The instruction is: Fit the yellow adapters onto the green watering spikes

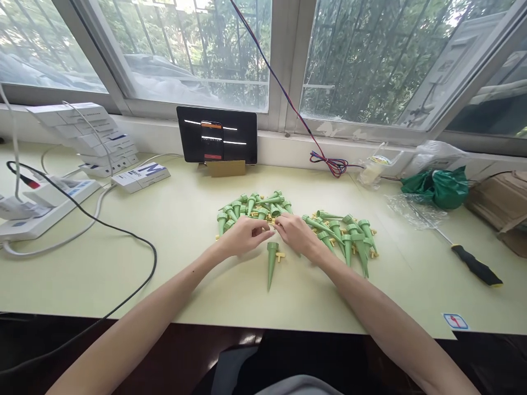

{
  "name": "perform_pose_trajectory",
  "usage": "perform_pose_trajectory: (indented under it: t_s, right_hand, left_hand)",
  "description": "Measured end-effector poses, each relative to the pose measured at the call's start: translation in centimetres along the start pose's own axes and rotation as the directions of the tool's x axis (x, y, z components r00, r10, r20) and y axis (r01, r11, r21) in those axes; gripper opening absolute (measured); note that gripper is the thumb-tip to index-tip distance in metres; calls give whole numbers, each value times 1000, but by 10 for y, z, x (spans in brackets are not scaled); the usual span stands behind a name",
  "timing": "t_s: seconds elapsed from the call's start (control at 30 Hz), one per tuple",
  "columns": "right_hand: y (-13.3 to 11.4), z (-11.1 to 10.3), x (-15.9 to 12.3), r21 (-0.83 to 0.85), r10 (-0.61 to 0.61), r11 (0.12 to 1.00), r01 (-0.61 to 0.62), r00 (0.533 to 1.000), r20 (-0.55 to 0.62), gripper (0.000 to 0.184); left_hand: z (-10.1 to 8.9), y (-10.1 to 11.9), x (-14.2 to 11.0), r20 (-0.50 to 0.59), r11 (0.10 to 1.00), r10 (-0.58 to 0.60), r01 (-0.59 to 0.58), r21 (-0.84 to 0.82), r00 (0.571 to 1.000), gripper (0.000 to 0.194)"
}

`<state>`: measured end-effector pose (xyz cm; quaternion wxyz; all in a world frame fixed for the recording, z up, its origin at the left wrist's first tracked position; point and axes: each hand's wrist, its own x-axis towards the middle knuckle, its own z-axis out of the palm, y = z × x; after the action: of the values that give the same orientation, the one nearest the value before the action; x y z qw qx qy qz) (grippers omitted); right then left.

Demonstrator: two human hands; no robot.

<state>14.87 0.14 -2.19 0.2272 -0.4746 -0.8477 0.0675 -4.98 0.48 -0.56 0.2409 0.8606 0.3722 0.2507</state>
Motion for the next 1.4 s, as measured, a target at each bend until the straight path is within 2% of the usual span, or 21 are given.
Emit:
perform_pose_trajectory:
  t_s: [0.13,0.3,0.47,0.67,0.8,0.97,1.17,1.4]
  right_hand:
    - [-1,1,-1,21,-11,1000,12,999,-32,16]
    - [1,3,0,43,-38,998,42,995,-96,14]
    - [3,1,-3,55,-102,992,116,971,-219,14]
    - [8,-8,-24,134,-135,972,190,931,-339,12]
    - [12,-12,-36,208,-70,967,147,938,-340,10]
    - [6,-12,-34,341,70,938,57,934,-349,6]
    - [3,-7,-30,359,53,930,75,941,-334,10]
    - [5,-5,-29,410,115,911,36,934,-338,13]
  left_hand:
    - [0,-5,2,-75,997,17,-11,76,997,27]
    - [1,-11,1,-80,990,67,-56,126,995,28]
    - [3,-12,1,-69,983,109,-97,154,992,28]
    - [3,-8,0,-51,977,149,-139,161,988,26]
    - [2,-2,-2,-10,977,161,-158,145,987,24]
    - [2,2,-4,44,973,159,-164,164,986,25]
    - [2,1,-4,95,978,140,-152,141,986,27]
    - [-1,3,-5,175,984,136,-154,94,975,29]
